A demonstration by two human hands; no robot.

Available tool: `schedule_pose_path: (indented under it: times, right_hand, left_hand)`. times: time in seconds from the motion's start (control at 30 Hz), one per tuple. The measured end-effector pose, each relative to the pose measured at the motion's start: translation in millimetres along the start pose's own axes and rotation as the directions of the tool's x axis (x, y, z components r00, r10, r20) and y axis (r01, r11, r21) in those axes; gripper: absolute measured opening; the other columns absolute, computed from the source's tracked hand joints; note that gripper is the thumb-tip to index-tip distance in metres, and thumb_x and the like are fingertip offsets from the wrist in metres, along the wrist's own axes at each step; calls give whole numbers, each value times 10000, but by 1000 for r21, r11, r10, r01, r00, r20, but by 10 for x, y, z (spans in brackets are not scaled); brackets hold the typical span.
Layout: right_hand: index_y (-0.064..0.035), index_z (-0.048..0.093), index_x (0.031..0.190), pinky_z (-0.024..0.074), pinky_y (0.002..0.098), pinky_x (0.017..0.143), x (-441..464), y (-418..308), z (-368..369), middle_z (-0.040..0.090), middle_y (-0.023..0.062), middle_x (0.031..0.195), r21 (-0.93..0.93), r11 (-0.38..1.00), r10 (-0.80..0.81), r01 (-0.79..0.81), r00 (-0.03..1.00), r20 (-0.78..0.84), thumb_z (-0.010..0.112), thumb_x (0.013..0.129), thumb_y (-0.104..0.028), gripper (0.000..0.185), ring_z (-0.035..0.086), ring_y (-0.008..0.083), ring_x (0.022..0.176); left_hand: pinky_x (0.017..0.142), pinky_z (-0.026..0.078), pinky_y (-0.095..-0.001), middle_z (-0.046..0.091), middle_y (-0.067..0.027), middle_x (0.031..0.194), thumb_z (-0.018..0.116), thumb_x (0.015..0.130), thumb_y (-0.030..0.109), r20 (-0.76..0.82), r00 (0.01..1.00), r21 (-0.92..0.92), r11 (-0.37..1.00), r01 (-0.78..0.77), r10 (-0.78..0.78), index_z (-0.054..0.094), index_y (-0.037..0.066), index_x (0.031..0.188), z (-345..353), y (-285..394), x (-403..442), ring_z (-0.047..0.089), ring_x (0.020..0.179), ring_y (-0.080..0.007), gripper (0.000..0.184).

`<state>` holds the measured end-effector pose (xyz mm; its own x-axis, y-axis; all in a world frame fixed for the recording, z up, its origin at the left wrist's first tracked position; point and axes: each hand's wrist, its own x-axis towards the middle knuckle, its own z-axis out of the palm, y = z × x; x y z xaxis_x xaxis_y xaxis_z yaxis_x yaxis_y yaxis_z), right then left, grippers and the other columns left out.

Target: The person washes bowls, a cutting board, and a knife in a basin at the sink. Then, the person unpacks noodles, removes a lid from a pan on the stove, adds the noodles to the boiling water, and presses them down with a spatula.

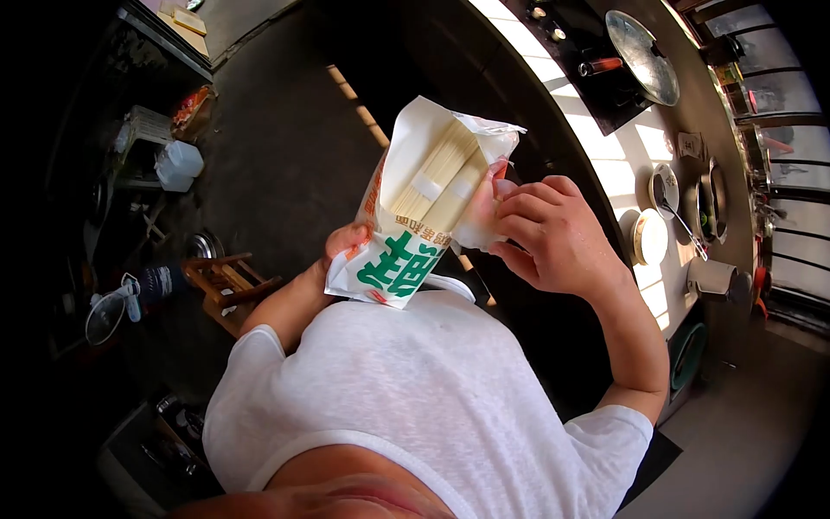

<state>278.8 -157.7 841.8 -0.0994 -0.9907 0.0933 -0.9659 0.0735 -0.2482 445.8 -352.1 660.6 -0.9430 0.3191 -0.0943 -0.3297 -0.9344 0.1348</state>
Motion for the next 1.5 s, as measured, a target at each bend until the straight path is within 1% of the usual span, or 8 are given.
schedule_pose_path:
  times: [0.13,0.2,0.33,0.4,0.63,0.8,1.0,1.5]
  right_hand:
    - [-77,575,805,419,320,631,348,9,-12,561,20,854,-60,998,37,-36,999,26,659,672,-108,160,546,179,754]
    - [-75,586,862,430,305,645,604,2,55,567,24,861,-139,970,-203,198,979,-25,661,673,-114,208,550,177,779]
    - [-76,585,935,405,334,802,853,37,193,567,37,927,-170,930,-303,326,942,146,712,604,-140,361,530,203,919]
    - [-76,576,963,373,353,835,902,40,182,559,37,969,-181,929,-292,322,940,176,740,560,-170,445,513,210,961]
    - [-61,569,965,367,306,808,1058,27,141,567,26,877,-194,945,-171,264,903,395,743,547,-269,499,505,182,928]
    - [-74,607,903,430,323,746,1033,6,230,605,47,873,-237,969,67,70,850,523,728,579,-193,365,562,192,887]
    - [-86,634,858,466,296,698,1001,102,296,626,60,849,-239,925,-173,294,889,425,671,639,-135,228,610,197,804]
    - [-98,643,771,508,292,637,1296,4,3,623,52,685,-508,838,111,199,849,516,663,628,-87,145,631,201,683]
  left_hand:
    - [848,460,-377,504,-210,1123,502,811,270,-11,999,7,999,36,-36,355,-44,1230,55,89,-31,549,987,-289,544]
    - [838,465,-367,508,-205,1119,494,819,293,-17,998,17,998,56,-55,364,-40,1225,68,148,-40,556,974,-283,541]
    - [778,493,-453,490,-241,1134,559,781,286,2,1000,-20,999,26,-26,350,-48,1231,79,223,-53,528,1006,-355,598]
    - [823,475,-355,518,-197,1097,467,837,279,-24,1000,106,994,-15,18,349,-37,1227,93,277,-78,567,947,-271,516]
    - [814,478,-355,513,-201,1105,471,846,294,-22,1000,170,985,-3,7,354,-44,1226,-32,311,-55,564,953,-268,522]
    - [858,449,-404,495,-233,1139,530,797,247,55,998,-10,1000,25,-25,352,-71,1222,-16,309,74,541,1000,-317,559]
    - [855,452,-411,502,-228,1127,547,776,221,78,991,19,994,107,-108,364,-50,1219,-115,365,165,545,994,-315,551]
    - [766,506,-388,506,-193,1096,573,736,276,210,964,125,983,138,-162,329,21,1260,1,541,254,584,898,-289,632]
